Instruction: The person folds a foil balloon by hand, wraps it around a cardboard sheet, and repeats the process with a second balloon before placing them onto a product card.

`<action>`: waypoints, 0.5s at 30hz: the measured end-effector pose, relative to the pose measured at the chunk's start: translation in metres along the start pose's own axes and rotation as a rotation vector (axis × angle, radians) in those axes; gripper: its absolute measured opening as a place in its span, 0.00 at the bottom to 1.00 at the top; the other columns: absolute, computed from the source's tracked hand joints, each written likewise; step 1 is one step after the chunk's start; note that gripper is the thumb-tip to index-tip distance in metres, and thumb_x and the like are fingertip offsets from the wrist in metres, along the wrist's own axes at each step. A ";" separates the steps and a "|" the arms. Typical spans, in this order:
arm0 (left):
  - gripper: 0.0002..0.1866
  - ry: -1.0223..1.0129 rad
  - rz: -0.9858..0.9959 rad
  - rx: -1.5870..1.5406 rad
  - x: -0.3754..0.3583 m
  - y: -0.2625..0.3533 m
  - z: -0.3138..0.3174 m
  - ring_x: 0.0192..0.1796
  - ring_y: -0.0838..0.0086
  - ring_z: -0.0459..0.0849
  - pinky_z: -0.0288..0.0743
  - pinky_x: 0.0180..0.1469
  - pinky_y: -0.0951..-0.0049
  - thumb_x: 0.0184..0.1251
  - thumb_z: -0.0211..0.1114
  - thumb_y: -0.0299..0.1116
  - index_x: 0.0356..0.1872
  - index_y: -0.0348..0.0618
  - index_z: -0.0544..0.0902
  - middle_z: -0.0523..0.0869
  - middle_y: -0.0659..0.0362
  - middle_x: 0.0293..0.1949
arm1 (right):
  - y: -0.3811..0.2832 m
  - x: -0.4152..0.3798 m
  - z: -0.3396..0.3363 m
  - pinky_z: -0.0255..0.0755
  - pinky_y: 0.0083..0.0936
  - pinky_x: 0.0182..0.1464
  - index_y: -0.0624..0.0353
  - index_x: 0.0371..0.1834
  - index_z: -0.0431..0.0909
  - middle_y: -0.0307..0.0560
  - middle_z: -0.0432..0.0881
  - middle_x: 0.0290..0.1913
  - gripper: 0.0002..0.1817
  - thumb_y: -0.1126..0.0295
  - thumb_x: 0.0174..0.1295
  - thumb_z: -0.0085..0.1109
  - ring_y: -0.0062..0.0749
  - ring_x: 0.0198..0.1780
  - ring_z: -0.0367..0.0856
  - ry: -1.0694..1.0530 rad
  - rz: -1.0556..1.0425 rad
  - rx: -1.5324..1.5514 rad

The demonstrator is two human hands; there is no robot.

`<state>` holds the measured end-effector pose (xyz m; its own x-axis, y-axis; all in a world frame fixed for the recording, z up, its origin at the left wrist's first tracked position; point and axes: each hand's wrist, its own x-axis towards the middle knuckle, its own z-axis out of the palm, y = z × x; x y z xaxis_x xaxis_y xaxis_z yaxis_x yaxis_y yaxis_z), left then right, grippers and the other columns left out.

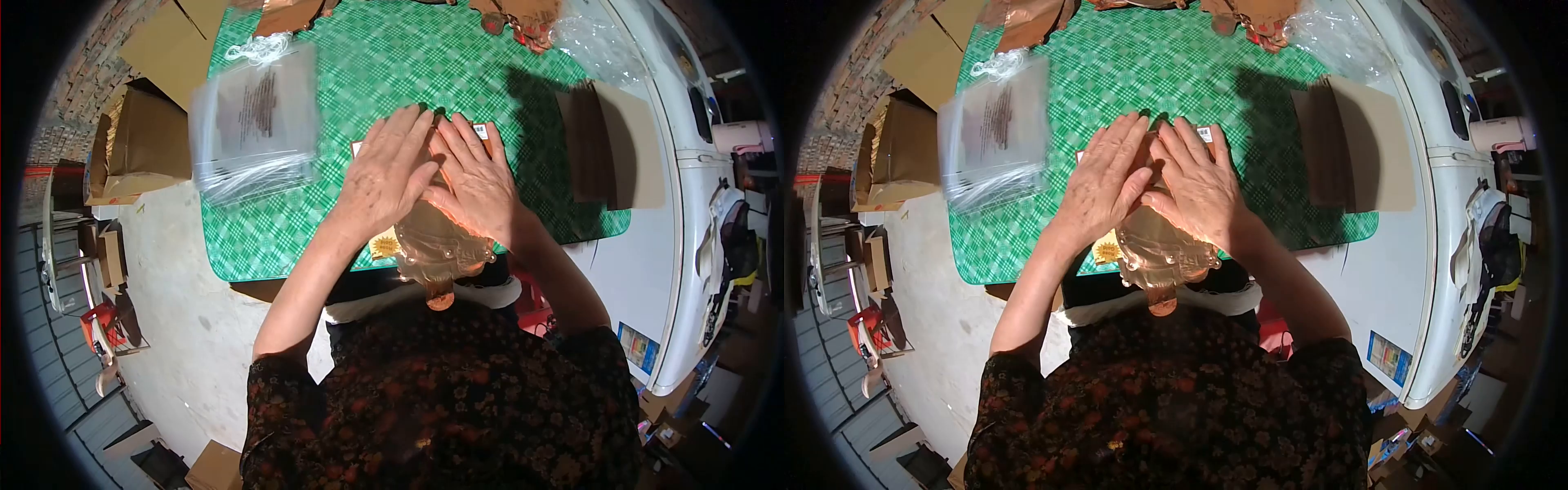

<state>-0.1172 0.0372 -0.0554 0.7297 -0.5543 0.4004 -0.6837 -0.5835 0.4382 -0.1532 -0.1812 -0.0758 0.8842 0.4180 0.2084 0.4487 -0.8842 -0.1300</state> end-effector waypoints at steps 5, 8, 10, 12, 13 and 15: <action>0.35 -0.041 0.064 0.119 -0.005 -0.010 0.020 0.85 0.46 0.69 0.59 0.87 0.44 0.84 0.63 0.47 0.82 0.34 0.71 0.73 0.41 0.81 | 0.001 0.000 0.004 0.42 0.65 0.88 0.58 0.84 0.69 0.51 0.66 0.87 0.46 0.39 0.71 0.65 0.48 0.90 0.56 0.043 0.006 0.029; 0.35 -0.079 0.036 0.138 -0.008 -0.011 0.023 0.88 0.51 0.64 0.55 0.89 0.46 0.87 0.59 0.49 0.85 0.40 0.68 0.69 0.47 0.85 | 0.004 -0.005 0.002 0.40 0.63 0.89 0.59 0.86 0.68 0.50 0.65 0.88 0.46 0.40 0.73 0.63 0.46 0.91 0.55 0.044 0.026 0.045; 0.35 -0.095 0.023 0.156 -0.007 -0.011 0.024 0.89 0.54 0.62 0.53 0.90 0.47 0.88 0.58 0.49 0.87 0.44 0.66 0.66 0.50 0.87 | 0.013 -0.014 0.000 0.39 0.63 0.89 0.59 0.86 0.67 0.50 0.64 0.89 0.46 0.41 0.74 0.64 0.45 0.91 0.54 0.059 0.042 0.055; 0.35 -0.115 0.012 0.194 -0.007 -0.010 0.025 0.89 0.54 0.62 0.52 0.90 0.48 0.88 0.58 0.50 0.87 0.44 0.67 0.66 0.50 0.88 | 0.018 -0.023 -0.004 0.42 0.65 0.88 0.62 0.86 0.67 0.52 0.64 0.89 0.44 0.45 0.74 0.65 0.48 0.91 0.56 0.055 0.080 0.046; 0.35 -0.124 0.010 0.212 -0.007 -0.009 0.025 0.89 0.54 0.62 0.52 0.90 0.48 0.88 0.58 0.50 0.87 0.45 0.67 0.66 0.50 0.88 | 0.021 -0.029 -0.006 0.43 0.66 0.88 0.62 0.86 0.67 0.53 0.65 0.89 0.44 0.47 0.74 0.66 0.48 0.90 0.57 0.057 0.077 0.041; 0.36 -0.129 0.009 0.216 -0.006 -0.009 0.025 0.89 0.54 0.62 0.52 0.90 0.48 0.87 0.58 0.50 0.87 0.45 0.66 0.66 0.50 0.88 | 0.027 -0.040 -0.011 0.46 0.68 0.87 0.63 0.85 0.68 0.54 0.66 0.88 0.43 0.49 0.74 0.67 0.50 0.90 0.58 0.063 0.073 0.027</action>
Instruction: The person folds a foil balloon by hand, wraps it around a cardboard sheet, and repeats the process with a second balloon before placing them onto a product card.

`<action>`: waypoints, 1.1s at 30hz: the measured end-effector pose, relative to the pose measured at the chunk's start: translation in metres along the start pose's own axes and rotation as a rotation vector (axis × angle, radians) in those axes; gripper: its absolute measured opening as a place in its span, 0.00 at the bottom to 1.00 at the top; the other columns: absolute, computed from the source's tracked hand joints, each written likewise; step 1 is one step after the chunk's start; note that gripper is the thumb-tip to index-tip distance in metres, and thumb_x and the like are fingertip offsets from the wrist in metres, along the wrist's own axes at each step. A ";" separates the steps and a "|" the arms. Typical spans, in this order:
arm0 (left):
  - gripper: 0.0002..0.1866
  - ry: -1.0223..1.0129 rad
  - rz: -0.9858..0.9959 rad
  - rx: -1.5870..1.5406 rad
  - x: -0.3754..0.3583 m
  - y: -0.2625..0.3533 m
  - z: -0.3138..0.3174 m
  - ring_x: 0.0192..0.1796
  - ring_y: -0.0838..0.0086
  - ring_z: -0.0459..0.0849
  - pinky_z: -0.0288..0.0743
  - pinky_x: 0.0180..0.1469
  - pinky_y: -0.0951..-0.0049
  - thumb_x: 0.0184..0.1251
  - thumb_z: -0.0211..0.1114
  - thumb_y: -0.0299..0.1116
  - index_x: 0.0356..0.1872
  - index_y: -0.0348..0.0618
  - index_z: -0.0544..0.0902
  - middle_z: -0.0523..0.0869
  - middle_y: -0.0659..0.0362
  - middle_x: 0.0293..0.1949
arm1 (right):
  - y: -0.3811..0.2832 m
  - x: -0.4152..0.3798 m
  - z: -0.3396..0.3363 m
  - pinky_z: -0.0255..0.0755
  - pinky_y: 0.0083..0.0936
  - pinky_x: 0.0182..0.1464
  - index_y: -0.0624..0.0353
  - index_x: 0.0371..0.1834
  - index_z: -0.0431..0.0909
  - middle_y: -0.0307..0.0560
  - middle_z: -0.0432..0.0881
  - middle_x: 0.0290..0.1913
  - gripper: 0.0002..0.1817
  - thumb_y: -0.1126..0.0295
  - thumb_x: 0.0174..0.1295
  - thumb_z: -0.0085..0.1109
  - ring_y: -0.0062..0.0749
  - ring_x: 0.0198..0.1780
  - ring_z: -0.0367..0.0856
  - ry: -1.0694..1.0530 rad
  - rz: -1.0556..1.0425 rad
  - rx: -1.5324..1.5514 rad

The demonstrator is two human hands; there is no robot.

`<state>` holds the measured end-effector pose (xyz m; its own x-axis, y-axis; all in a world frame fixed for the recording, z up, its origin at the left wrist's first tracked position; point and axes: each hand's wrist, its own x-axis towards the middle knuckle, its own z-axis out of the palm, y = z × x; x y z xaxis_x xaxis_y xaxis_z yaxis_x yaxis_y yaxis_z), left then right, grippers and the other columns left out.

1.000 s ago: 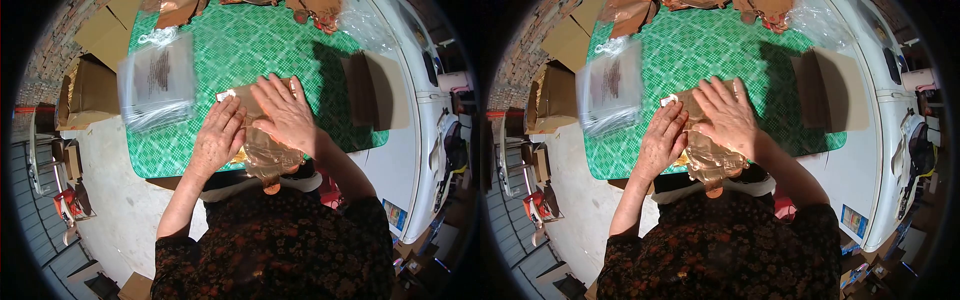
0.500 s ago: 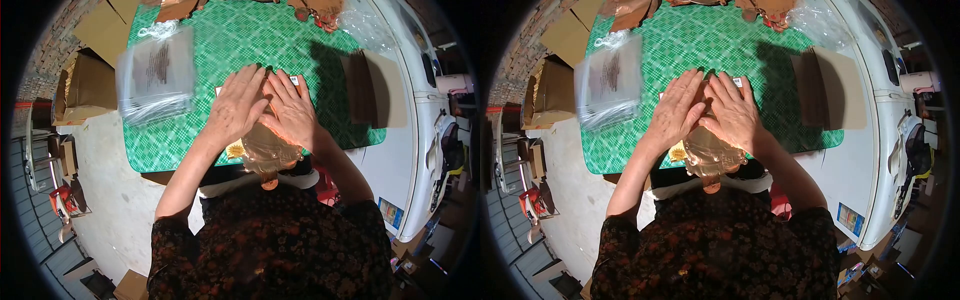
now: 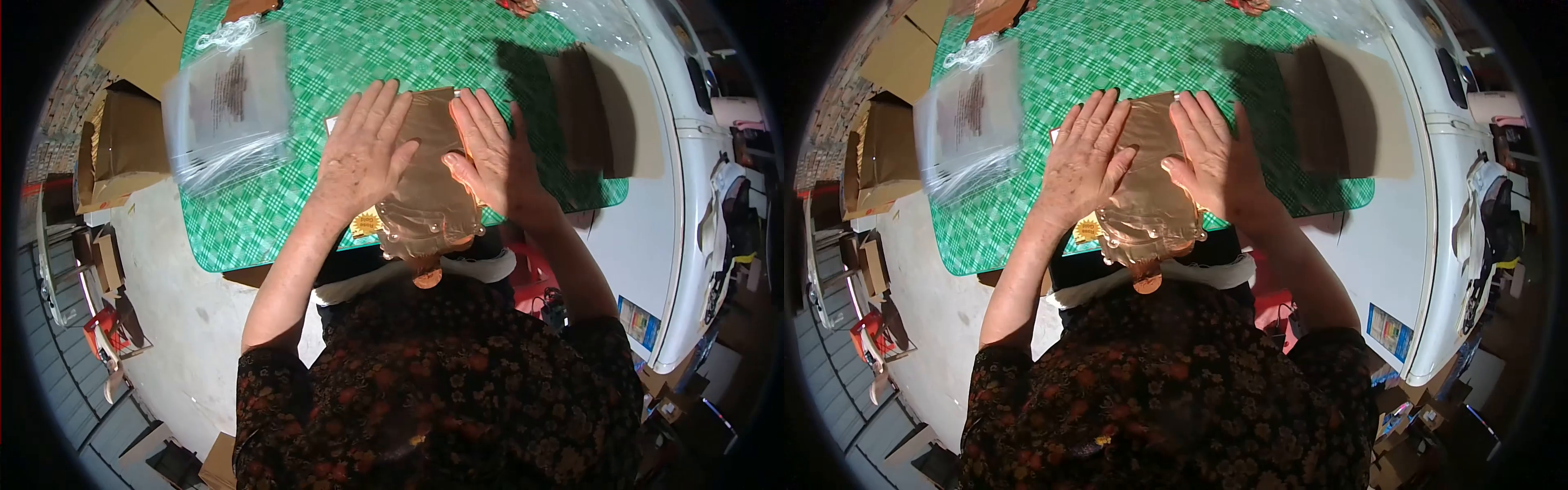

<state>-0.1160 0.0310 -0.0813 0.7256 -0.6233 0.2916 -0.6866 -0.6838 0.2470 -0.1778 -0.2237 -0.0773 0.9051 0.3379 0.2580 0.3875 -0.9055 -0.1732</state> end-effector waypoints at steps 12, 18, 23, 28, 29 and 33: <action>0.34 0.014 0.010 0.003 0.001 0.001 -0.005 0.88 0.53 0.63 0.53 0.90 0.48 0.88 0.58 0.49 0.86 0.45 0.69 0.69 0.49 0.86 | -0.003 -0.054 -0.036 0.48 0.71 0.86 0.60 0.86 0.67 0.51 0.67 0.86 0.46 0.51 0.68 0.73 0.51 0.87 0.61 -0.116 0.022 0.092; 0.34 0.012 0.023 0.017 0.000 -0.002 -0.001 0.88 0.53 0.63 0.53 0.90 0.47 0.88 0.58 0.49 0.86 0.47 0.69 0.69 0.50 0.86 | -0.001 -0.073 -0.040 0.48 0.68 0.87 0.58 0.84 0.70 0.47 0.67 0.86 0.50 0.45 0.63 0.76 0.46 0.89 0.58 -0.151 -0.099 0.114; 0.34 -0.025 0.015 0.007 0.002 -0.002 -0.005 0.89 0.53 0.63 0.53 0.90 0.47 0.87 0.59 0.50 0.87 0.48 0.68 0.68 0.50 0.87 | 0.006 -0.084 -0.031 0.57 0.58 0.86 0.58 0.79 0.75 0.45 0.73 0.82 0.41 0.55 0.64 0.77 0.42 0.86 0.65 -0.126 -0.182 0.066; 0.34 -0.023 0.029 0.015 0.002 -0.003 -0.005 0.89 0.52 0.63 0.53 0.90 0.47 0.88 0.59 0.50 0.87 0.47 0.68 0.68 0.49 0.87 | 0.012 -0.096 -0.015 0.73 0.48 0.77 0.58 0.60 0.80 0.48 0.84 0.69 0.21 0.70 0.65 0.72 0.43 0.74 0.82 0.125 -0.344 0.019; 0.34 -0.022 0.033 0.017 0.002 -0.003 -0.005 0.89 0.52 0.63 0.53 0.90 0.47 0.88 0.59 0.50 0.87 0.47 0.68 0.68 0.49 0.87 | 0.012 -0.100 -0.012 0.76 0.47 0.75 0.58 0.56 0.81 0.48 0.85 0.67 0.17 0.73 0.65 0.71 0.43 0.71 0.85 0.189 -0.381 0.040; 0.35 0.010 0.055 0.032 0.001 -0.004 -0.001 0.88 0.51 0.64 0.54 0.89 0.46 0.87 0.60 0.50 0.85 0.44 0.69 0.69 0.47 0.86 | 0.005 -0.112 -0.023 0.78 0.47 0.73 0.58 0.52 0.82 0.48 0.87 0.63 0.14 0.73 0.64 0.69 0.44 0.68 0.88 0.242 -0.394 0.143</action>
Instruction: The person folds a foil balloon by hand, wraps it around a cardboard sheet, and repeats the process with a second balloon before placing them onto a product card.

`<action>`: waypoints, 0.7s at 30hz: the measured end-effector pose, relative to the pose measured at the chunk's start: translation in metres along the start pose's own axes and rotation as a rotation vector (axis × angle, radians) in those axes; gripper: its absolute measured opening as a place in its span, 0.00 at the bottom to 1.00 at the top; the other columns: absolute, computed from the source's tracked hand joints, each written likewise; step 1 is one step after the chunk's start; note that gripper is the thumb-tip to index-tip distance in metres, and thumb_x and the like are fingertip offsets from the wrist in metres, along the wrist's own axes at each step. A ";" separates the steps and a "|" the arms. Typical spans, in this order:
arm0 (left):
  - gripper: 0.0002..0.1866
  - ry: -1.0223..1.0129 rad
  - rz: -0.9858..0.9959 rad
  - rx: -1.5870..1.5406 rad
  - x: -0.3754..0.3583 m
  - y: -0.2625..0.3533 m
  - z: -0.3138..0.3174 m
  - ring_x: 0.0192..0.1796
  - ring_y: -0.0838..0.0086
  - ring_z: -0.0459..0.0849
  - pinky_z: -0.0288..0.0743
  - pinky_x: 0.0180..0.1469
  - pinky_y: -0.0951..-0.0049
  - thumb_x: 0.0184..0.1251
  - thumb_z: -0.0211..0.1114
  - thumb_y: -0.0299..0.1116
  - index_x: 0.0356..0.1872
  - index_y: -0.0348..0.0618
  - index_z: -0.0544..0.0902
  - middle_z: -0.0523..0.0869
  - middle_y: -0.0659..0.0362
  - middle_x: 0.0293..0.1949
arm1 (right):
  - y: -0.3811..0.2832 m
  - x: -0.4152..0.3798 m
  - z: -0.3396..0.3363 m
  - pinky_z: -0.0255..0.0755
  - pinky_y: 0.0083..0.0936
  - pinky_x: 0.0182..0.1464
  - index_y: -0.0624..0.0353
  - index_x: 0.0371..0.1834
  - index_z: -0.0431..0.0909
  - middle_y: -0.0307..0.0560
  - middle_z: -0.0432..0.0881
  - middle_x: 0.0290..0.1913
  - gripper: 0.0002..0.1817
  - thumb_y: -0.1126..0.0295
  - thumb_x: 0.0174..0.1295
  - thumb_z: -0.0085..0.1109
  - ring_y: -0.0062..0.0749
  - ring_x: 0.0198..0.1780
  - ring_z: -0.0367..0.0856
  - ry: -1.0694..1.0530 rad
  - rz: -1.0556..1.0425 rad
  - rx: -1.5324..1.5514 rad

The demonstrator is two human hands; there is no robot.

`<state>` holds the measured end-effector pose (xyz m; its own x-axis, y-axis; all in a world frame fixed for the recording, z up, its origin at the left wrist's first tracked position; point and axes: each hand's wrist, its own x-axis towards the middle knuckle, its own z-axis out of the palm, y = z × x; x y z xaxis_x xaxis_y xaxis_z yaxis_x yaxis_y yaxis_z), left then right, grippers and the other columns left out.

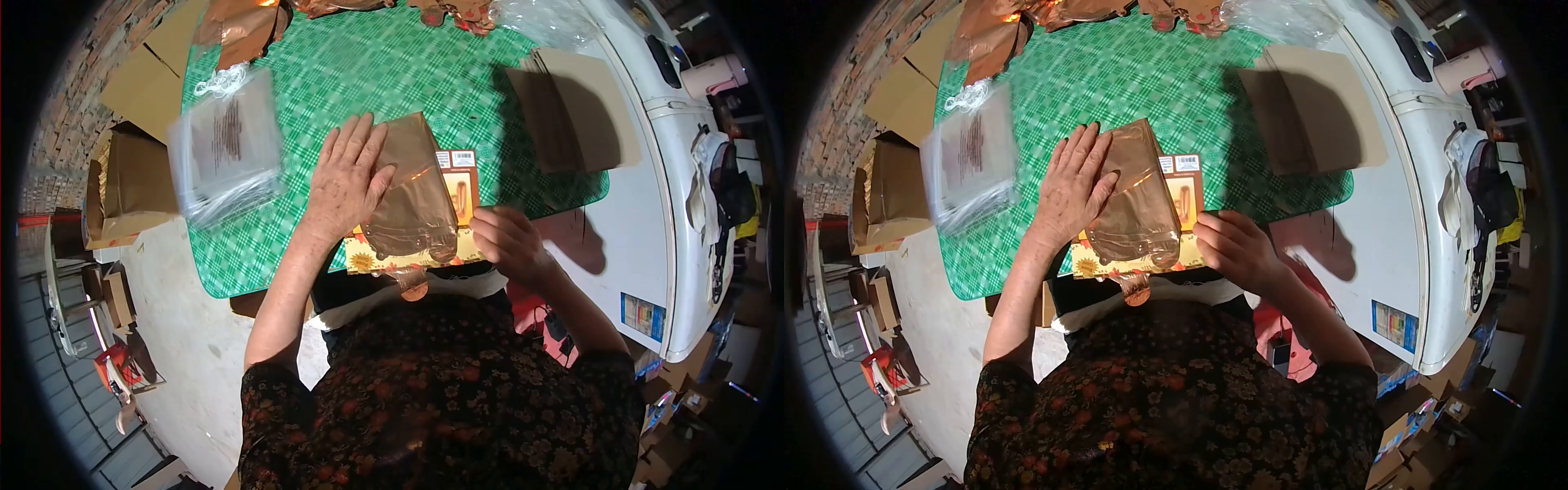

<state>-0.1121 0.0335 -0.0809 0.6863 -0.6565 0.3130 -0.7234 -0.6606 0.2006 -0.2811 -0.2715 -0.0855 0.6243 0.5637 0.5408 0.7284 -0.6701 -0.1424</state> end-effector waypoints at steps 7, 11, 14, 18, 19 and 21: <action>0.35 0.031 0.004 -0.016 0.000 0.000 0.002 0.87 0.50 0.65 0.54 0.89 0.45 0.85 0.61 0.51 0.83 0.41 0.72 0.71 0.45 0.84 | -0.030 -0.030 -0.046 0.81 0.46 0.69 0.58 0.51 0.85 0.49 0.89 0.62 0.13 0.73 0.63 0.69 0.43 0.67 0.88 -0.022 0.187 -0.028; 0.34 0.021 -0.005 -0.039 0.000 -0.002 0.001 0.87 0.50 0.64 0.54 0.89 0.45 0.87 0.59 0.52 0.84 0.42 0.72 0.70 0.46 0.84 | -0.015 -0.089 -0.090 0.83 0.44 0.58 0.58 0.53 0.83 0.56 0.91 0.56 0.16 0.56 0.76 0.64 0.51 0.57 0.91 -0.011 0.354 -0.195; 0.33 0.014 -0.009 -0.031 0.000 0.000 -0.001 0.88 0.51 0.64 0.54 0.89 0.46 0.88 0.57 0.52 0.84 0.44 0.71 0.70 0.47 0.85 | -0.018 -0.031 -0.142 0.82 0.42 0.46 0.61 0.57 0.80 0.60 0.90 0.51 0.20 0.53 0.84 0.57 0.48 0.48 0.89 0.446 0.493 0.116; 0.33 0.008 -0.027 -0.042 0.000 0.001 0.001 0.88 0.50 0.63 0.53 0.89 0.45 0.88 0.57 0.52 0.84 0.44 0.72 0.69 0.47 0.85 | 0.009 -0.002 -0.143 0.77 0.26 0.33 0.70 0.63 0.73 0.57 0.87 0.47 0.12 0.73 0.86 0.51 0.32 0.38 0.84 1.039 0.559 0.066; 0.33 0.012 -0.029 -0.050 0.000 0.001 0.001 0.88 0.50 0.63 0.52 0.89 0.45 0.88 0.58 0.52 0.84 0.44 0.72 0.69 0.47 0.85 | 0.021 0.011 -0.131 0.78 0.25 0.36 0.69 0.63 0.76 0.55 0.87 0.49 0.12 0.72 0.85 0.54 0.30 0.40 0.84 0.995 0.626 0.024; 0.34 0.021 -0.028 -0.044 0.000 0.002 0.000 0.88 0.50 0.62 0.51 0.89 0.43 0.87 0.59 0.52 0.84 0.44 0.73 0.69 0.47 0.85 | 0.046 0.037 -0.109 0.82 0.24 0.42 0.66 0.62 0.80 0.50 0.87 0.52 0.13 0.69 0.84 0.60 0.26 0.44 0.85 0.895 0.753 -0.065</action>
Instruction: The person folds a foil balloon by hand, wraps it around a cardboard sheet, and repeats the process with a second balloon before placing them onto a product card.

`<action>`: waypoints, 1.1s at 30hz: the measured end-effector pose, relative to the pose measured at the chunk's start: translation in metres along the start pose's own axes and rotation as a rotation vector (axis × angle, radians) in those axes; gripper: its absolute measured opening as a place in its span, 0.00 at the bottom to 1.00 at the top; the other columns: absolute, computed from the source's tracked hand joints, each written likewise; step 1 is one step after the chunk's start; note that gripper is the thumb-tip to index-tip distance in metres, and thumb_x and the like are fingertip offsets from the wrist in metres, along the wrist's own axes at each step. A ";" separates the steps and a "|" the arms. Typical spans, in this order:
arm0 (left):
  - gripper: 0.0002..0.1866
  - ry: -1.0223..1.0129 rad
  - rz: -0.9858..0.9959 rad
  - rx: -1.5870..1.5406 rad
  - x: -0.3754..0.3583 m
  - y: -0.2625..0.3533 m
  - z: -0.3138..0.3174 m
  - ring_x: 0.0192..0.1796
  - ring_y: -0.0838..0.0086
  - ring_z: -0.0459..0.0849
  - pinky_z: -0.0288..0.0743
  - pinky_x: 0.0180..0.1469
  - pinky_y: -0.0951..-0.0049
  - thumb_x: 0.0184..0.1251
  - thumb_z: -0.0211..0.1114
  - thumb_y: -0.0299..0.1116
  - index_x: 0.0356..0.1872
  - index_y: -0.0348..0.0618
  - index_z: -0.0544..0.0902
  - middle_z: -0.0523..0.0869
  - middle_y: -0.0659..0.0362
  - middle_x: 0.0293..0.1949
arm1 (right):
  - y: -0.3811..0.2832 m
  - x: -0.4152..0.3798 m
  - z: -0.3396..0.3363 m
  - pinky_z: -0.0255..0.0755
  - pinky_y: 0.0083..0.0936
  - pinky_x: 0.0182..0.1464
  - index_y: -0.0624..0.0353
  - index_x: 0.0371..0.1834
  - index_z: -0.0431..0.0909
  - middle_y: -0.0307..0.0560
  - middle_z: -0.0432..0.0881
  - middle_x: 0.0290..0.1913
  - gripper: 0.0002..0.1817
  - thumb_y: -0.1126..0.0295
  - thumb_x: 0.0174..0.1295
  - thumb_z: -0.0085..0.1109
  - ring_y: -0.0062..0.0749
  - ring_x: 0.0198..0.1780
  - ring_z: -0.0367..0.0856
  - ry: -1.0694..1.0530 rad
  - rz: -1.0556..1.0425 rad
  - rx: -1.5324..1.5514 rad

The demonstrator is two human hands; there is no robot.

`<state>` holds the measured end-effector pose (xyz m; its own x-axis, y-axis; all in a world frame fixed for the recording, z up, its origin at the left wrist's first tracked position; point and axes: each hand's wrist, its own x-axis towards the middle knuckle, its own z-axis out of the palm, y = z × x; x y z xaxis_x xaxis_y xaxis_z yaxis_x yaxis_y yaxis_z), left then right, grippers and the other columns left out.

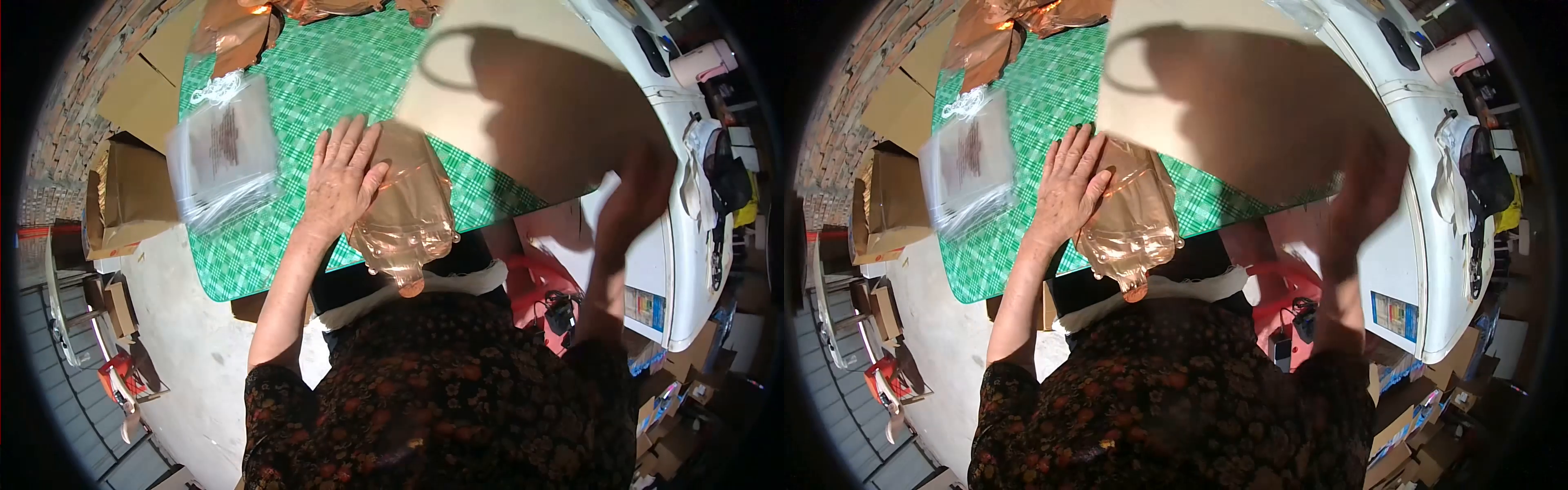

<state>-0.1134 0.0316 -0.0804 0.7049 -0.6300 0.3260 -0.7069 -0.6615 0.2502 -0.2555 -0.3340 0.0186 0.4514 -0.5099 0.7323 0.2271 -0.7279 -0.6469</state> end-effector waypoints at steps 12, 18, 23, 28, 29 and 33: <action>0.38 -0.106 0.075 -0.185 -0.016 0.029 -0.024 0.90 0.47 0.60 0.54 0.89 0.39 0.79 0.71 0.50 0.84 0.47 0.73 0.67 0.47 0.87 | 0.048 -0.014 0.176 0.89 0.38 0.42 0.67 0.69 0.74 0.55 0.88 0.46 0.27 0.62 0.75 0.70 0.43 0.45 0.93 -0.592 0.547 0.209; 0.35 -0.060 0.040 -0.274 -0.011 0.024 -0.022 0.88 0.46 0.63 0.56 0.89 0.43 0.81 0.70 0.46 0.83 0.46 0.74 0.68 0.46 0.86 | 0.018 -0.058 0.124 0.82 0.46 0.49 0.62 0.47 0.89 0.53 0.88 0.40 0.11 0.65 0.71 0.71 0.53 0.44 0.89 -0.722 0.177 -0.020; 0.32 -0.015 -0.092 -0.360 -0.001 0.009 -0.025 0.83 0.42 0.70 0.64 0.85 0.45 0.82 0.69 0.43 0.80 0.41 0.76 0.72 0.42 0.81 | -0.018 -0.081 0.116 0.80 0.43 0.49 0.61 0.38 0.91 0.51 0.88 0.38 0.10 0.64 0.68 0.73 0.52 0.45 0.87 -0.906 0.166 -0.035; 0.32 -0.064 -0.128 -0.414 0.000 0.008 -0.024 0.85 0.41 0.67 0.56 0.88 0.44 0.83 0.67 0.43 0.82 0.42 0.73 0.72 0.40 0.82 | -0.025 -0.077 0.119 0.80 0.45 0.50 0.61 0.38 0.91 0.52 0.89 0.38 0.15 0.58 0.68 0.73 0.52 0.47 0.88 -0.975 0.197 -0.100; 0.33 -0.062 -0.128 -0.412 -0.001 0.009 -0.021 0.85 0.41 0.66 0.54 0.89 0.43 0.84 0.66 0.43 0.83 0.42 0.72 0.71 0.40 0.82 | -0.026 -0.076 0.120 0.80 0.45 0.50 0.62 0.38 0.91 0.52 0.89 0.39 0.17 0.56 0.68 0.73 0.53 0.48 0.88 -0.989 0.199 -0.113; 0.33 -0.052 -0.131 -0.368 -0.002 0.012 -0.014 0.86 0.41 0.64 0.48 0.90 0.41 0.85 0.65 0.44 0.84 0.42 0.71 0.70 0.39 0.82 | -0.023 -0.073 0.130 0.80 0.44 0.45 0.63 0.38 0.90 0.55 0.90 0.37 0.20 0.54 0.68 0.73 0.53 0.42 0.89 -1.080 0.299 -0.118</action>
<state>-0.1240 0.0308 -0.0658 0.7861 -0.5756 0.2253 -0.5775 -0.5540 0.5997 -0.1814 -0.2205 -0.0478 0.9973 -0.0488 -0.0539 -0.0726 -0.7107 -0.6997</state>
